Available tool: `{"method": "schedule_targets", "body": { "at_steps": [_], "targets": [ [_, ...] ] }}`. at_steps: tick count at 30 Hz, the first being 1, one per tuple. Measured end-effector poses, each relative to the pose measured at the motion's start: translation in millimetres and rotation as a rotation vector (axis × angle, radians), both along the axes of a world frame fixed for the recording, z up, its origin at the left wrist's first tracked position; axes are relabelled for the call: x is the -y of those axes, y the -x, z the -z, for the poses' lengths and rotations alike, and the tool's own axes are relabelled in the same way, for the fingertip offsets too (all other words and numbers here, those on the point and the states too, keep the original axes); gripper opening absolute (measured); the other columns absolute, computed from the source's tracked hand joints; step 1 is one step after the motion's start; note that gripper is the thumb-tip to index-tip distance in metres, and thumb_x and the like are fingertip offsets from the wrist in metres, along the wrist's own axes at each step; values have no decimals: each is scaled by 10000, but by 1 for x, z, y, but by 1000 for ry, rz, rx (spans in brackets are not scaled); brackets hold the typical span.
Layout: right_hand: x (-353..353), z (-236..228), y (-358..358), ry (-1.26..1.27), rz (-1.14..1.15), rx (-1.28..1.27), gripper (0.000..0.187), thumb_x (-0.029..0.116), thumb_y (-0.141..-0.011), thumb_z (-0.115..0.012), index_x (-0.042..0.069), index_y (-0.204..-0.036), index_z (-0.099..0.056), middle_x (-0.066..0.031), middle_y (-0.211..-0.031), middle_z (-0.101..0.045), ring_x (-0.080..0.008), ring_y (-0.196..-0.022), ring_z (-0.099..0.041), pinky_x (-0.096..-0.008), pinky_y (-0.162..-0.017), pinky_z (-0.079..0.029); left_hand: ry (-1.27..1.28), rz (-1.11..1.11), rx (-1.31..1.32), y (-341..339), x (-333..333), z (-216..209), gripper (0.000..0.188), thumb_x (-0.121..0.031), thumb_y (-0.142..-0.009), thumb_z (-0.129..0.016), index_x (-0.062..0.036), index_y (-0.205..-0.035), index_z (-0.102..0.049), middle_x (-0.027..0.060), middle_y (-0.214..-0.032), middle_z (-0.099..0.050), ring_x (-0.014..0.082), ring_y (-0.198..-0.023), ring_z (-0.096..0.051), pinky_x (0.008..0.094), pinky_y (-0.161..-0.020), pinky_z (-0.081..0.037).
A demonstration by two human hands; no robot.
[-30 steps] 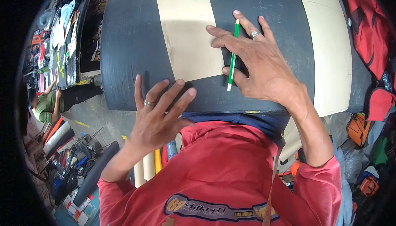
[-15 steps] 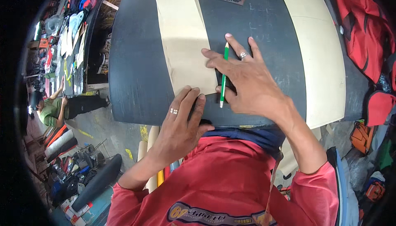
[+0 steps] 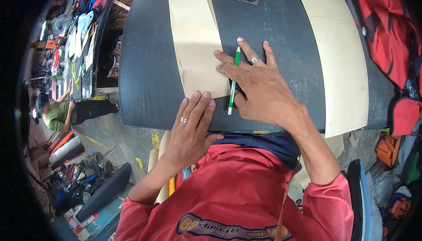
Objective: The person is measuring and marking a long strip of light-colored material on a workbench using a pencil and measuring tape.
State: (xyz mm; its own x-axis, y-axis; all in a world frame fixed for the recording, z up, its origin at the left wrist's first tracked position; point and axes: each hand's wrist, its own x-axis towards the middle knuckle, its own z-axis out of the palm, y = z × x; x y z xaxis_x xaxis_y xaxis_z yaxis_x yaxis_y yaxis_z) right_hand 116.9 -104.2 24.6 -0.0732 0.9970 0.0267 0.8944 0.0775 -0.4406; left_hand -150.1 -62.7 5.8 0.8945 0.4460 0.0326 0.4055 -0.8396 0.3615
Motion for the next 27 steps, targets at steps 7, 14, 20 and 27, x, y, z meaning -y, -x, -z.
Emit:
{"method": "schedule_targets", "body": {
  "at_steps": [7,14,20,27],
  "targets": [
    [0,3,6,-11,41,-19,457,268,-996,-770,114,-1423,-715,43,-1735,-517,-377,-1695,-289,-706,-1360,-100,-106,-52,-21,8,14,5,848,-494,-970,-781,-56,-1647,-518,169,-1662,-498,368,-1578,-447,608,-1316,-288],
    [3,11,9,-95,73,-5,420,266,-977,-784,106,-1362,-735,31,-1702,-556,-410,-1666,-336,-758,-1324,-134,13,-77,-31,1,0,-24,755,-436,-982,-780,-75,-1609,-562,183,-1591,-528,400,-1479,-504,609,-1257,-317],
    [3,11,11,-67,71,15,438,332,-996,-793,125,-1376,-724,37,-1713,-543,-383,-1692,-293,-741,-1338,-112,-225,-97,117,-53,-103,-13,609,-366,-1089,-660,-158,-1647,-534,236,-1715,-403,504,-1591,-369,691,-1280,-268],
    [2,11,12,-104,61,-29,420,208,-972,-727,97,-1376,-736,-10,-1696,-560,-441,-1665,-316,-790,-1312,-124,-412,-76,106,-104,-185,20,649,-548,-1141,-529,-156,-1658,-506,233,-1759,-379,577,-1607,-332,800,-1244,-278]
  ]
}}
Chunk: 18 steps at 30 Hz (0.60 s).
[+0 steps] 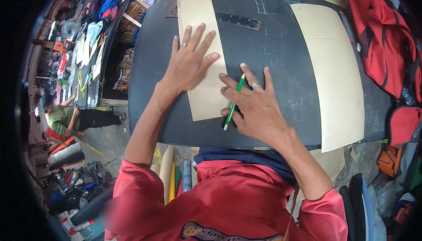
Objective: The person is measuring and marking a long strip of light-colored material on a workbench using a pencil and measuring tape.
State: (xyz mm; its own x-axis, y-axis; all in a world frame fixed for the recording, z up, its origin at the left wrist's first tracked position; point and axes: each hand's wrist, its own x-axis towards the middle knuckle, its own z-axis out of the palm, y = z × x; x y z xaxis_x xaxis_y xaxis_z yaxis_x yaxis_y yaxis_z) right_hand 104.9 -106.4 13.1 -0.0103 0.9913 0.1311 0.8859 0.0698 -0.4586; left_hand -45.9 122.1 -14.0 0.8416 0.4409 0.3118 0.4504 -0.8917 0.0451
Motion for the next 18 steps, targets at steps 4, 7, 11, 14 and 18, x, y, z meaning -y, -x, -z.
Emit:
{"method": "schedule_targets", "body": {
  "at_steps": [4,7,11,14,18],
  "targets": [
    [0,0,0,0,-1,-4,414,204,-970,-728,99,-1370,-738,-8,-1695,-560,-442,-1664,-315,-791,-1311,-122,-50,18,60,-11,-19,7,655,-543,-1143,-531,-134,-1654,-514,262,-1733,-412,610,-1561,-388,812,-1212,-317],
    [0,-3,-1,41,12,-3,466,222,-942,-799,135,-1394,-728,45,-1728,-524,-387,-1693,-288,-754,-1340,-93,-56,-15,75,-17,-25,9,682,-574,-1137,-523,-148,-1668,-503,250,-1755,-387,605,-1586,-355,820,-1220,-295],
    [0,-3,-1,60,10,11,471,219,-934,-803,135,-1392,-730,49,-1732,-519,-389,-1694,-283,-757,-1339,-85,23,-80,48,-28,-33,3,699,-620,-1129,-496,-198,-1687,-491,228,-1794,-329,591,-1628,-287,845,-1228,-252],
    [0,-4,-1,64,4,16,471,220,-932,-806,133,-1390,-732,49,-1733,-518,-392,-1695,-280,-757,-1340,-84,40,-132,-17,-37,-46,-2,674,-643,-1130,-452,-284,-1699,-481,205,-1825,-272,564,-1665,-218,859,-1245,-191],
    [0,-3,0,57,1,5,466,212,-930,-807,129,-1383,-736,46,-1734,-517,-402,-1694,-277,-762,-1337,-80,69,-212,-127,-47,-57,-8,656,-662,-1135,-397,-355,-1710,-459,205,-1832,-251,540,-1683,-190,864,-1256,-145]
  ]
}}
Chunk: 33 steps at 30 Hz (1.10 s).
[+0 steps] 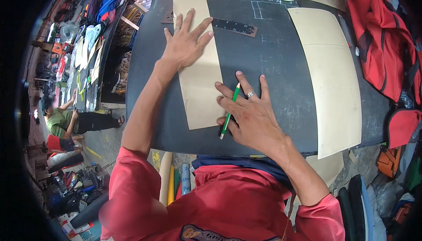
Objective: The person is measuring and marking a long strip of light-colored material on a workbench using a pencil and measuring tape.
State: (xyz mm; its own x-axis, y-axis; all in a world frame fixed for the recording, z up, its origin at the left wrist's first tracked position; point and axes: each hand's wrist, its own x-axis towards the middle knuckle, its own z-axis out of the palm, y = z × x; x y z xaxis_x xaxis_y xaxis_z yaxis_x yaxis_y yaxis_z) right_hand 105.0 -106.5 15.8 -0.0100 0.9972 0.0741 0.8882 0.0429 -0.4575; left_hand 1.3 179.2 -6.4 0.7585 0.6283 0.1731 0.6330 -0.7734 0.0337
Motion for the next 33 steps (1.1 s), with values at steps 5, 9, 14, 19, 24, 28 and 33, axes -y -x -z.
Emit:
{"method": "schedule_targets", "body": {
  "at_steps": [5,9,14,19,24,28,33],
  "targets": [
    [-1,-1,0,-6,-3,-9,460,204,-922,-814,119,-1368,-738,40,-1727,-527,-413,-1689,-285,-764,-1333,-85,48,-61,-8,-5,-7,4,666,-673,-1136,-370,-356,-1715,-456,213,-1830,-255,527,-1693,-162,862,-1260,-134],
    [-1,0,-2,-15,5,-25,450,194,-915,-820,112,-1350,-739,35,-1714,-543,-426,-1679,-303,-768,-1326,-96,-57,-27,-18,-19,2,2,650,-645,-1137,-406,-308,-1682,-513,193,-1820,-291,513,-1683,-214,851,-1270,-127],
    [0,0,-2,-27,-22,-8,459,184,-916,-791,109,-1364,-729,14,-1718,-532,-450,-1664,-319,-791,-1308,-120,-126,226,163,-62,8,-3,393,-426,-1067,-681,-262,-1414,-766,37,-1382,-695,383,-1346,-608,693,-1119,-401],
    [-2,2,0,-37,-24,-10,462,184,-929,-761,102,-1382,-721,-8,-1713,-537,-462,-1651,-338,-802,-1299,-130,22,412,218,-100,2,5,270,-299,-1029,-746,-316,-1280,-844,9,-1306,-704,356,-1245,-600,509,-1096,-460],
    [0,4,-1,-71,-21,-2,428,235,-969,-759,104,-1375,-728,-24,-1691,-565,-463,-1636,-367,-790,-1302,-136,368,621,304,-130,49,18,289,-200,-1017,-756,-249,-1291,-835,45,-1325,-684,353,-1304,-577,506,-1160,-437],
    [0,4,-1,-70,-5,-17,413,242,-974,-759,99,-1360,-738,-35,-1678,-581,-464,-1636,-365,-786,-1302,-145,307,573,379,-140,70,17,312,-212,-1001,-767,-173,-1305,-827,74,-1328,-682,364,-1295,-583,506,-1166,-432],
    [1,6,-1,-45,-1,6,460,335,-1010,-774,117,-1413,-733,-76,-1581,-664,-459,-1608,-413,-752,-1326,-130,437,676,332,-151,81,17,305,-217,-985,-754,-111,-1256,-847,119,-1307,-696,370,-1290,-589,490,-1150,-454]
  ]
}}
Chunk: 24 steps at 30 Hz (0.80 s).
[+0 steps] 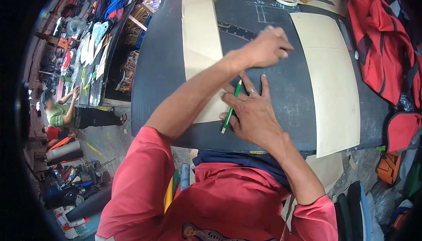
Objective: The person is measuring and marking a long strip of light-colored material on a workbench using a pencil and measuring tape.
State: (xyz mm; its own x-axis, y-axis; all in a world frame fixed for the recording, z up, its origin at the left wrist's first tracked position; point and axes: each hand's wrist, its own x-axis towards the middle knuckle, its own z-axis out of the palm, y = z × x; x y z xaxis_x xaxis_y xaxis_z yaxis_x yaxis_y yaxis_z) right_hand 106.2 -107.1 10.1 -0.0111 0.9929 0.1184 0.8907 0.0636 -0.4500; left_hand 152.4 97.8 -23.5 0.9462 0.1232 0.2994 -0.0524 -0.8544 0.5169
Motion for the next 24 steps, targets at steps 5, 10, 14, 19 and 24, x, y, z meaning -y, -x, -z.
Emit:
{"method": "schedule_targets", "body": {
  "at_steps": [5,10,14,19,24],
  "targets": [
    [2,-4,1,56,3,36,484,345,-1010,-775,123,-1438,-729,-107,-1525,-697,-473,-1572,-457,-745,-1328,-134,136,170,-88,-20,30,-7,375,-15,-938,-745,-93,-1294,-834,116,-1369,-732,359,-1322,-625,433,-1172,-482],
    [-1,-1,4,41,-7,39,480,344,-1010,-776,119,-1431,-731,-84,-1580,-662,-458,-1597,-431,-743,-1329,-140,322,408,-144,-25,-1,-28,484,-16,-915,-638,-102,-1362,-802,163,-1285,-823,260,-1140,-780,373,-1015,-595],
    [0,3,2,-65,-14,-20,438,267,-986,-759,95,-1388,-743,-31,-1675,-579,-458,-1625,-382,-761,-1318,-152,45,139,48,28,-41,-73,455,-143,-1037,-645,-97,-1487,-696,199,-1446,-709,367,-1344,-664,439,-1177,-504],
    [3,0,-1,-42,15,-20,408,263,-992,-756,96,-1364,-750,-8,-1696,-561,-452,-1637,-365,-770,-1312,-154,-146,-198,-34,171,11,-64,459,-239,-1144,-551,-64,-1565,-608,172,-1674,-517,440,-1565,-456,560,-1302,-357],
    [0,-5,1,-48,-6,-32,391,261,-1003,-741,101,-1360,-748,0,-1708,-547,-447,-1650,-343,-774,-1315,-129,-288,-413,-300,212,9,-32,559,-389,-1178,-504,-112,-1665,-500,168,-1786,-371,468,-1665,-293,688,-1339,-198]
  ]
}}
